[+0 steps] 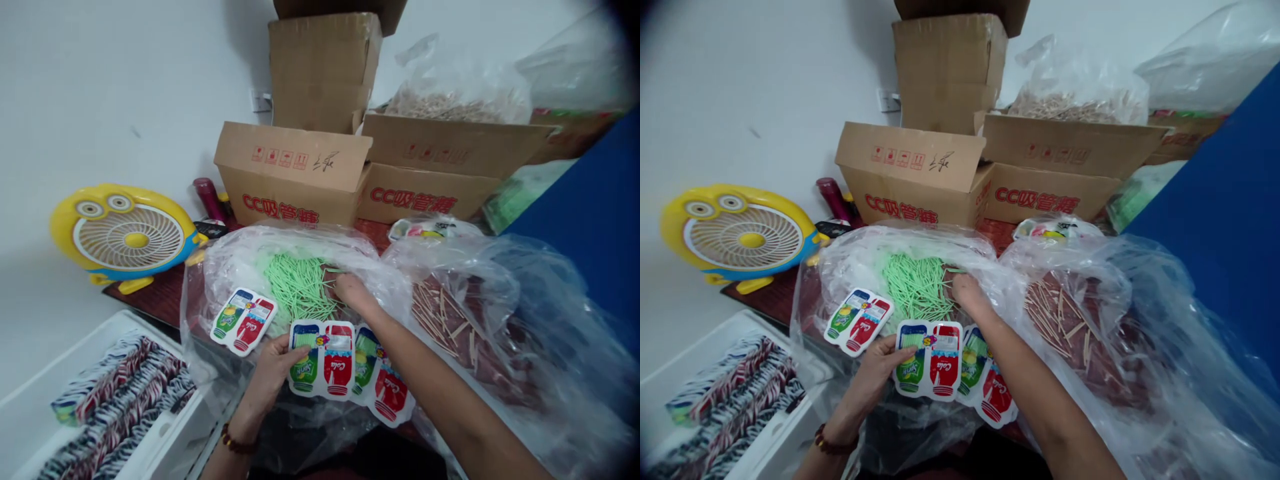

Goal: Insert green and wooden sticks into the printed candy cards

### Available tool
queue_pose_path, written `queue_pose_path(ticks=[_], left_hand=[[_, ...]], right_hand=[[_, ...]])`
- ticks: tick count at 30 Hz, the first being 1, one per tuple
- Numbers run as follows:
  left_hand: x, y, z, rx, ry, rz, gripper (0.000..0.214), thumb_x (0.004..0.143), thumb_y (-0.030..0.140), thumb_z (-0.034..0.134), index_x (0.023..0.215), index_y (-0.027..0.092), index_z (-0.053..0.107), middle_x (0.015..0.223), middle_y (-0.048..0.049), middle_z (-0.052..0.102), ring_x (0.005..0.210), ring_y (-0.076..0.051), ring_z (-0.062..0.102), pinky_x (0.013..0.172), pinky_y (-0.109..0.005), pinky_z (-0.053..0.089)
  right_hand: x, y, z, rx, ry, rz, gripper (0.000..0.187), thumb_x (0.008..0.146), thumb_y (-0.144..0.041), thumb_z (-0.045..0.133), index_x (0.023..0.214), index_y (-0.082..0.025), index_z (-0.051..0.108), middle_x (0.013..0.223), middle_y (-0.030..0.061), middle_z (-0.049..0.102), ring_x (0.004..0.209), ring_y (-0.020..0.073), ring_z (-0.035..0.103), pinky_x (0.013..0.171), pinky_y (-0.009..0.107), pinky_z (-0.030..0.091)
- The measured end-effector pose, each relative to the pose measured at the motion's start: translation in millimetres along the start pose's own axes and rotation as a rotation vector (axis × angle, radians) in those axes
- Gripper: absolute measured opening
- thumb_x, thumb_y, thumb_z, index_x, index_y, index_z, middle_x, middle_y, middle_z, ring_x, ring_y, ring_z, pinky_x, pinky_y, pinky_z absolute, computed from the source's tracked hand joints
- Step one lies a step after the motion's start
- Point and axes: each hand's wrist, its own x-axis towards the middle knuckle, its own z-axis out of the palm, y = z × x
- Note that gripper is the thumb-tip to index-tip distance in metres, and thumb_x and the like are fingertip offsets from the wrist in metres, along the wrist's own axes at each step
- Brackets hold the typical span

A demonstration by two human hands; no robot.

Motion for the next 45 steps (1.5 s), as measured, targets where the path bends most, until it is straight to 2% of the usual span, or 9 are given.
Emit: queue_pose_path(ticks=[8, 11, 14, 17, 22, 31, 37, 41, 45], left_hand=[[2, 5, 2.1, 0.027, -0.049, 0.006, 0.025, 0.071, 0.028, 0.076, 0.091, 0.014, 0.074, 0.082, -0.0059, 0.077, 0.073, -0.021, 0.070, 0.071, -0.030, 0.055], [2, 7, 7.7, 0.055, -0.096, 0.003, 0.027, 0.071, 0.029, 0.076, 0.093, 0.014, 0.074, 0.083, -0.0059, 0.077, 0.075, -0.022, 0.070, 0.073, -0.032, 0.054], [0, 9, 15.6, 0.110, -0.174, -0.001, 0.026, 0.074, 0.030, 0.073, 0.094, 0.014, 0.074, 0.084, -0.0063, 0.076, 0.076, -0.023, 0.069, 0.073, -0.032, 0.053], [-2, 11, 24.4, 0.165, -0.224, 0.009, 0.023, 0.075, 0.031, 0.072, 0.091, 0.014, 0.074, 0.082, -0.0062, 0.076, 0.075, -0.022, 0.068, 0.071, -0.030, 0.052], [-5, 12, 34.8, 0.183, -0.247, 0.005, 0.024, 0.074, 0.030, 0.073, 0.093, 0.015, 0.075, 0.083, -0.0054, 0.076, 0.076, -0.022, 0.068, 0.075, -0.031, 0.052], [-4, 13, 44.6, 0.107, -0.252, -0.002, 0.027, 0.072, 0.025, 0.076, 0.096, 0.013, 0.073, 0.082, -0.0059, 0.076, 0.072, -0.019, 0.068, 0.072, -0.030, 0.053], [-2, 14, 49.3, 0.055, -0.272, -0.027, 0.027, 0.071, 0.024, 0.077, 0.096, 0.014, 0.073, 0.084, -0.0057, 0.076, 0.071, -0.019, 0.069, 0.072, -0.030, 0.053], [0, 11, 51.6, 0.045, -0.260, -0.022, 0.026, 0.069, 0.024, 0.078, 0.092, 0.013, 0.073, 0.083, -0.0058, 0.076, 0.070, -0.019, 0.069, 0.070, -0.029, 0.053], [2, 8, 54.3, 0.061, -0.210, -0.004, 0.033, 0.068, 0.028, 0.079, 0.097, 0.014, 0.073, 0.085, -0.0063, 0.076, 0.073, -0.021, 0.069, 0.072, -0.032, 0.053]], right_hand=[[-35, -9, -13, 0.110, 0.167, -0.112, 0.026, 0.082, -0.018, 0.046, 0.103, -0.015, 0.062, 0.094, 0.0102, 0.070, 0.086, 0.0218, 0.064, 0.075, 0.030, 0.046], [-62, -10, -27, 0.540, 0.293, -0.227, 0.033, 0.081, -0.018, 0.048, 0.114, -0.019, 0.051, 0.083, 0.0013, 0.065, 0.069, 0.0148, 0.060, 0.064, 0.026, 0.045], [-86, -12, -42, 1.058, 0.248, -0.312, 0.024, 0.082, -0.025, 0.053, 0.105, -0.020, 0.053, 0.074, -0.0029, 0.060, 0.058, 0.0107, 0.055, 0.054, 0.023, 0.042], [-103, -15, -51, 1.257, 0.211, -0.330, 0.021, 0.079, -0.028, 0.059, 0.098, -0.019, 0.055, 0.073, -0.0027, 0.060, 0.057, 0.0095, 0.055, 0.050, 0.021, 0.040], [-116, -16, -48, 1.269, 0.239, -0.301, 0.019, 0.079, -0.027, 0.061, 0.096, -0.020, 0.056, 0.075, -0.0021, 0.060, 0.060, 0.0100, 0.056, 0.049, 0.021, 0.039], [-129, -4, -42, 1.143, 0.093, -0.290, 0.013, 0.077, -0.027, 0.065, 0.082, -0.018, 0.058, 0.069, -0.0035, 0.059, 0.061, 0.0107, 0.053, 0.057, 0.023, 0.039], [-135, 3, -45, 0.897, 0.022, -0.549, 0.022, 0.090, -0.032, 0.052, 0.086, -0.017, 0.069, 0.103, 0.0050, 0.066, 0.097, 0.0170, 0.059, 0.088, 0.030, 0.042], [-133, 8, -43, 0.872, -0.151, -0.572, 0.026, 0.091, -0.035, 0.050, 0.090, -0.017, 0.069, 0.093, 0.0037, 0.068, 0.087, 0.0159, 0.059, 0.078, 0.028, 0.046], [-132, 16, -46, 0.826, -0.058, -0.534, 0.023, 0.090, -0.034, 0.054, 0.089, -0.018, 0.070, 0.091, 0.0028, 0.068, 0.084, 0.0150, 0.059, 0.079, 0.027, 0.045]])
